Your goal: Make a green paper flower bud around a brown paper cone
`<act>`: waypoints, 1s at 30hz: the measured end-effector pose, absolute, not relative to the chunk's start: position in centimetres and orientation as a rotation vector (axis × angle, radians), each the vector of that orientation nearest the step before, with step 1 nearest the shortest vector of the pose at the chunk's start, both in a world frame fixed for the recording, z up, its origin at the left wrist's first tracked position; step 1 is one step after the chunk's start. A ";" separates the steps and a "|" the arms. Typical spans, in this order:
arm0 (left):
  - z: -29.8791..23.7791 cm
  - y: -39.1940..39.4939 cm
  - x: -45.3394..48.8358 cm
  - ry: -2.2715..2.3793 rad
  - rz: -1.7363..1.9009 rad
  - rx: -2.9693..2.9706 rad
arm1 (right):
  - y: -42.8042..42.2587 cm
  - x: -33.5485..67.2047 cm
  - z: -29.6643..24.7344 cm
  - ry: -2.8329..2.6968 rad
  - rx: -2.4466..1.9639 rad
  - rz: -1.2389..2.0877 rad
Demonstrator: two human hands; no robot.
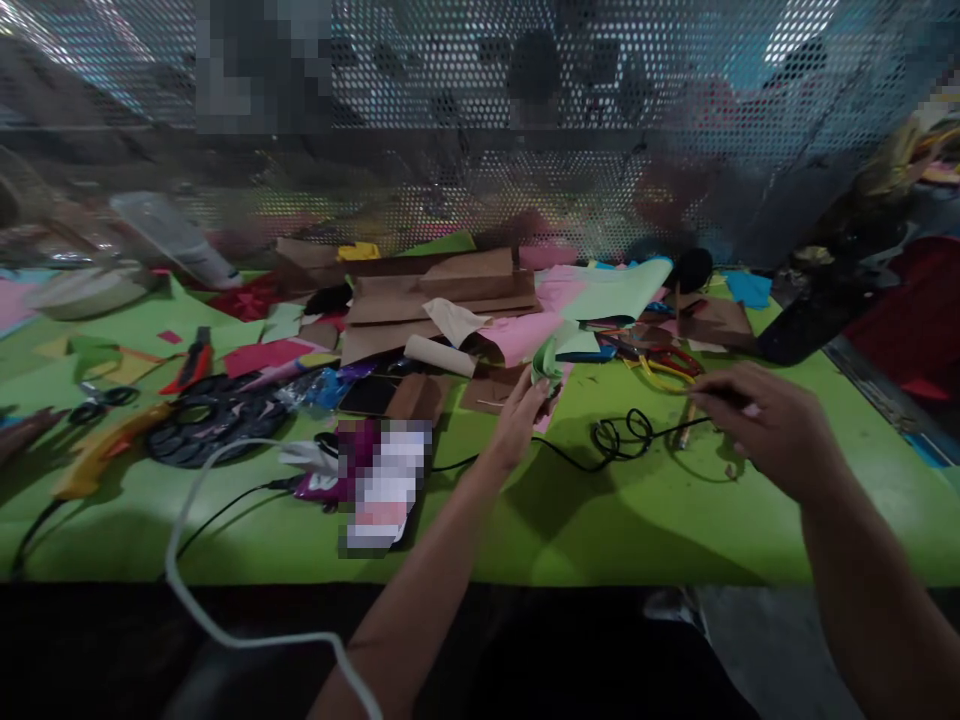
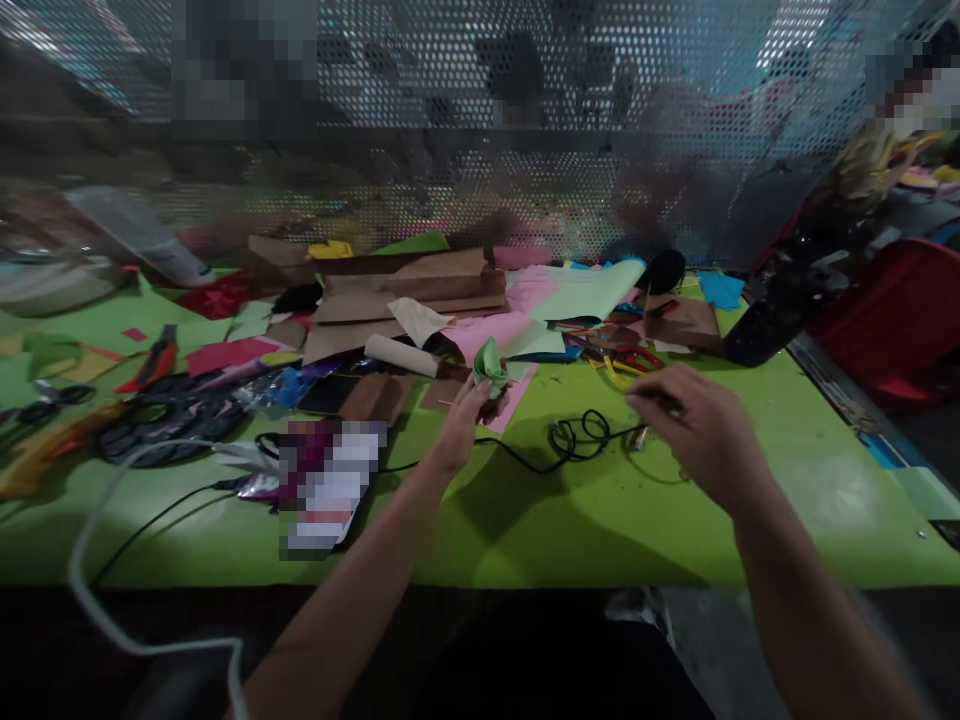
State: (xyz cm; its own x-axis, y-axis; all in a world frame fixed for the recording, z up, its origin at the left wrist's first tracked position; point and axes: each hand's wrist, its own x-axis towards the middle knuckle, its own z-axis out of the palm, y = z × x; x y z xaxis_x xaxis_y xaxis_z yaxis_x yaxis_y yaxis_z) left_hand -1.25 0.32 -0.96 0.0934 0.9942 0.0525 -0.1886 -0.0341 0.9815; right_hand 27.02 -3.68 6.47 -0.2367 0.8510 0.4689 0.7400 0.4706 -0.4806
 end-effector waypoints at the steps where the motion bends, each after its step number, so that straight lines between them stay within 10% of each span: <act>1: -0.9 0.3 -1.3 0.974 1.250 1.147 | -3.3 24.9 6.9 -2.078 -1.188 0.278; 30: -1.8 0.8 -1.9 0.913 1.249 1.206 | 2.2 15.0 5.6 -2.288 -0.872 0.138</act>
State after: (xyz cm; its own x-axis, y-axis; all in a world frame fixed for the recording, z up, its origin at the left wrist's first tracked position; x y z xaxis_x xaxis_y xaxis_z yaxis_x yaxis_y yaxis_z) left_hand -1.94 0.77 -1.85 0.1412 0.9838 0.1100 -0.1938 -0.0815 0.9776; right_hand 15.02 2.19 5.58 -0.5478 0.6234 0.5580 0.5518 0.7705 -0.3191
